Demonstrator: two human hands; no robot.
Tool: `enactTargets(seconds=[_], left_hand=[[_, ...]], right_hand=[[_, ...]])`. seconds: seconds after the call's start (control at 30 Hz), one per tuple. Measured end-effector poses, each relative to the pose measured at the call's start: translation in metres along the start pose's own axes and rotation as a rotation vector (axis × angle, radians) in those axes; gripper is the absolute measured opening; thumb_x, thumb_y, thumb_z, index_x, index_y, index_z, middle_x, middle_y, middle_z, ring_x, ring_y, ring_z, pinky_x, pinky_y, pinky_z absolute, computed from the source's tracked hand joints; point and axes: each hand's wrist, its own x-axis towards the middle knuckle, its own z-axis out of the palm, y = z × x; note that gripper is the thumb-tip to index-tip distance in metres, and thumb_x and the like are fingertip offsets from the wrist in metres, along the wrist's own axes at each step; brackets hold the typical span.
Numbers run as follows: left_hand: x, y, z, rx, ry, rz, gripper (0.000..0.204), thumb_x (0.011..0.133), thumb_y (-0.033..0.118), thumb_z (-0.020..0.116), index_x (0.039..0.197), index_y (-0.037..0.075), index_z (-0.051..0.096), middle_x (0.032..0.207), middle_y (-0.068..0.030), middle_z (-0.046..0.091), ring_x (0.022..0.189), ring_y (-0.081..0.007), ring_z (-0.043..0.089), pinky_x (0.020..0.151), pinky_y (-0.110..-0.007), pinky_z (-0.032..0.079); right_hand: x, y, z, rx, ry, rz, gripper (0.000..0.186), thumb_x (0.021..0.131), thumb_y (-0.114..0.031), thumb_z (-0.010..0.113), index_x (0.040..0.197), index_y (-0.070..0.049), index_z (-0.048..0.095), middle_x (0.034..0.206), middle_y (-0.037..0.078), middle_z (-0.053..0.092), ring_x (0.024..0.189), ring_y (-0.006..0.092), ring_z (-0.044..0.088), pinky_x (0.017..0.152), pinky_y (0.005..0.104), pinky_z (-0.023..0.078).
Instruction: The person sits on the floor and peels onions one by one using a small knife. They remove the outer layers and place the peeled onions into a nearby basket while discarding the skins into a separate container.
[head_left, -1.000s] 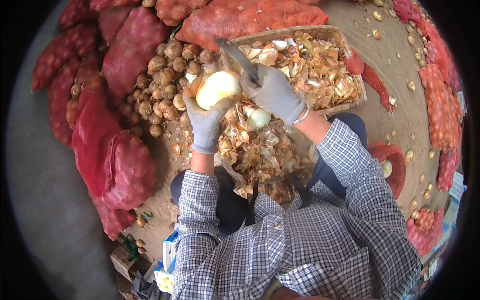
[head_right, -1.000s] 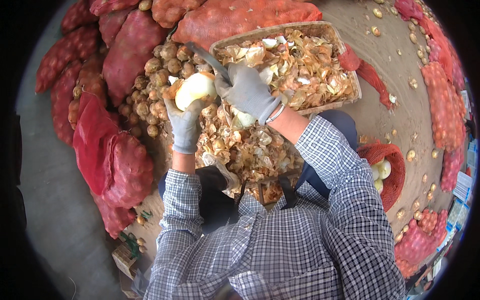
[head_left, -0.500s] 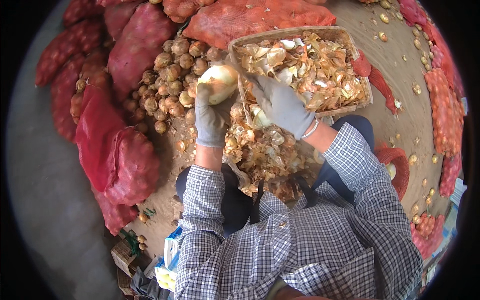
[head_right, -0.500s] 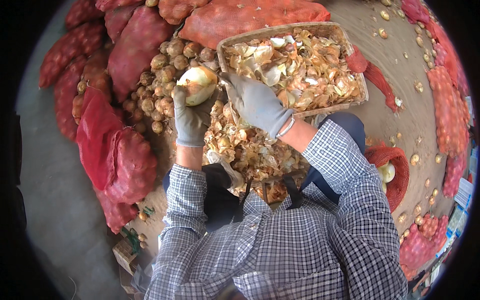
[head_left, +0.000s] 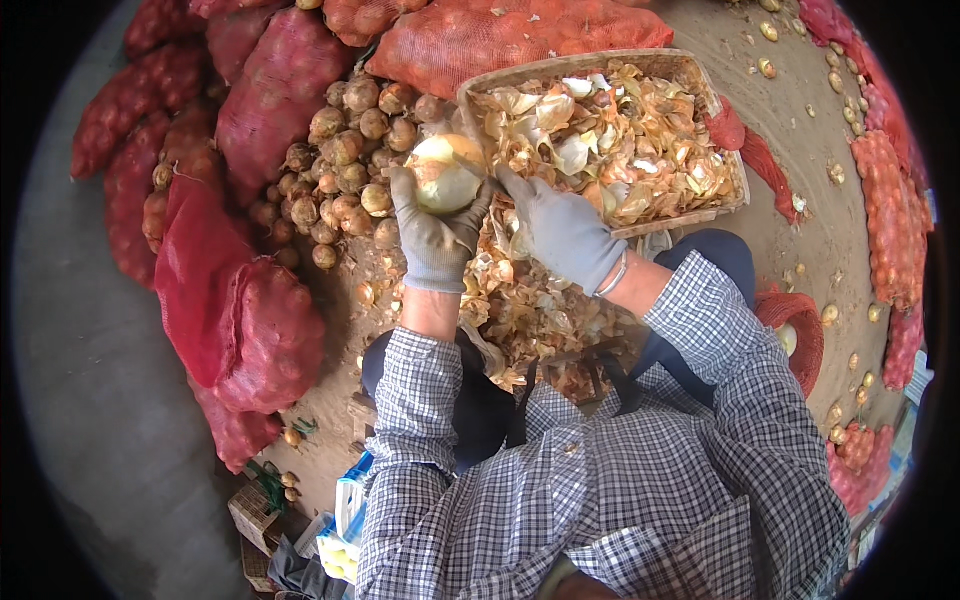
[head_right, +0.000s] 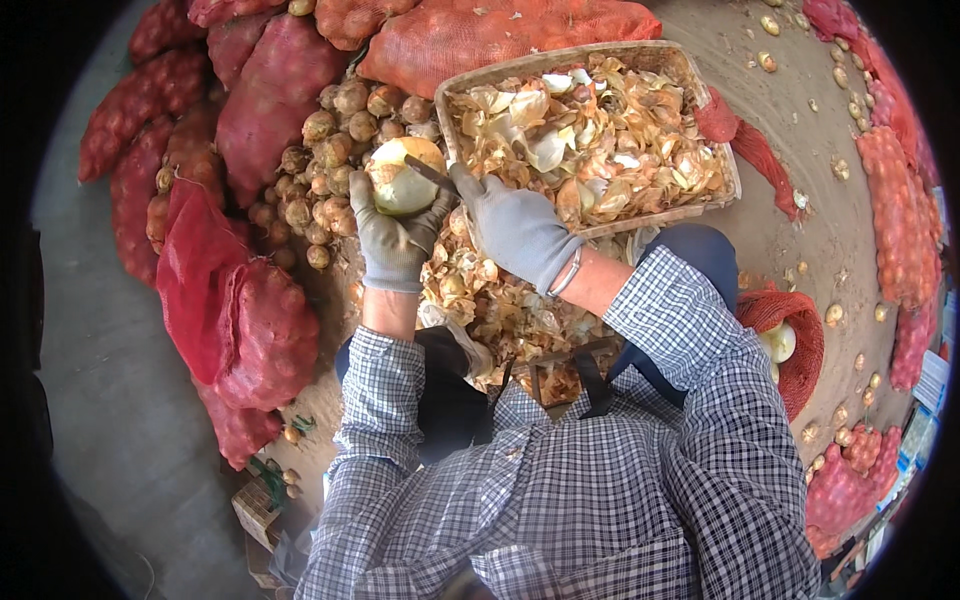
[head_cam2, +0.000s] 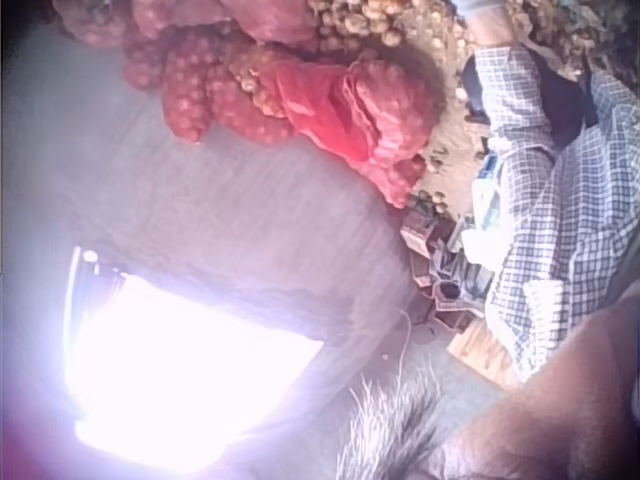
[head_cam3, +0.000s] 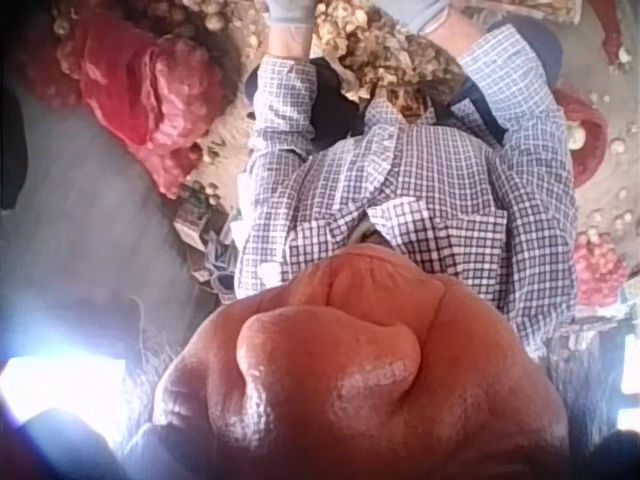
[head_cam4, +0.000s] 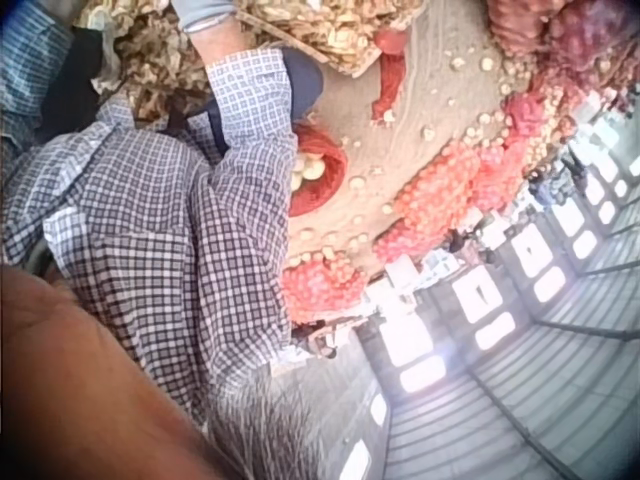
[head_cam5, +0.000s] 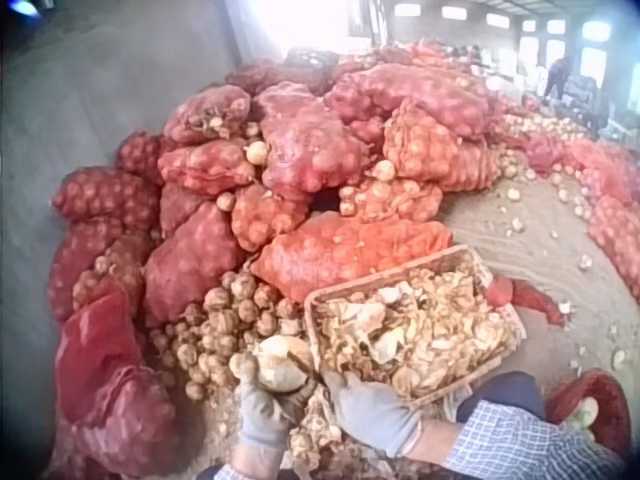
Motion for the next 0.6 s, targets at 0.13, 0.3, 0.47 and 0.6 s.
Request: enactTargets(seconds=[0.13,0.3,0.47,0.6], left_hand=[[-0.001,0.000,0.000,-0.024,-0.050,-0.019,0.067,0.089,0.053,0.067,0.135,0.006,0.050,0.132,-0.0164,0.058,0.120,-0.0371,0.057,0.101,-0.061,0.048],[-0.006,-0.002,0.007,-0.025,-0.170,0.001,0.064,0.090,0.052,0.067,0.136,0.010,0.052,0.133,-0.0156,0.058,0.121,-0.0350,0.056,0.101,-0.060,0.049],[0.000,-0.005,0.008,0.035,-0.119,0.053,0.069,0.089,0.055,0.067,0.137,0.009,0.050,0.135,-0.0169,0.057,0.124,-0.0374,0.055,0.101,-0.061,0.049],[-0.005,0.002,0.004,0.269,-0.239,0.199,0.076,0.087,0.058,0.068,0.139,0.006,0.046,0.135,-0.0180,0.056,0.125,-0.0396,0.054,0.101,-0.062,0.049]], right_hand=[[0.003,-0.004,-0.004,-0.055,0.038,0.010,0.067,0.089,-0.020,0.059,0.150,-0.004,0.038,0.088,0.012,0.060,0.054,0.0222,0.064,0.045,0.0357,0.051],[0.013,-0.005,0.002,0.021,0.072,0.053,0.063,0.089,-0.015,0.058,0.148,-0.005,0.039,0.094,0.016,0.061,0.060,0.0248,0.067,0.051,0.0361,0.053],[0.021,-0.006,0.032,0.515,0.298,0.085,0.052,0.093,-0.012,0.054,0.144,-0.006,0.044,0.094,0.017,0.065,0.060,0.0267,0.067,0.050,0.0383,0.054],[0.027,-0.014,0.000,1.420,-0.104,0.514,0.037,0.099,-0.012,0.052,0.135,-0.005,0.051,0.093,0.014,0.067,0.063,0.0219,0.066,0.054,0.0338,0.054]])
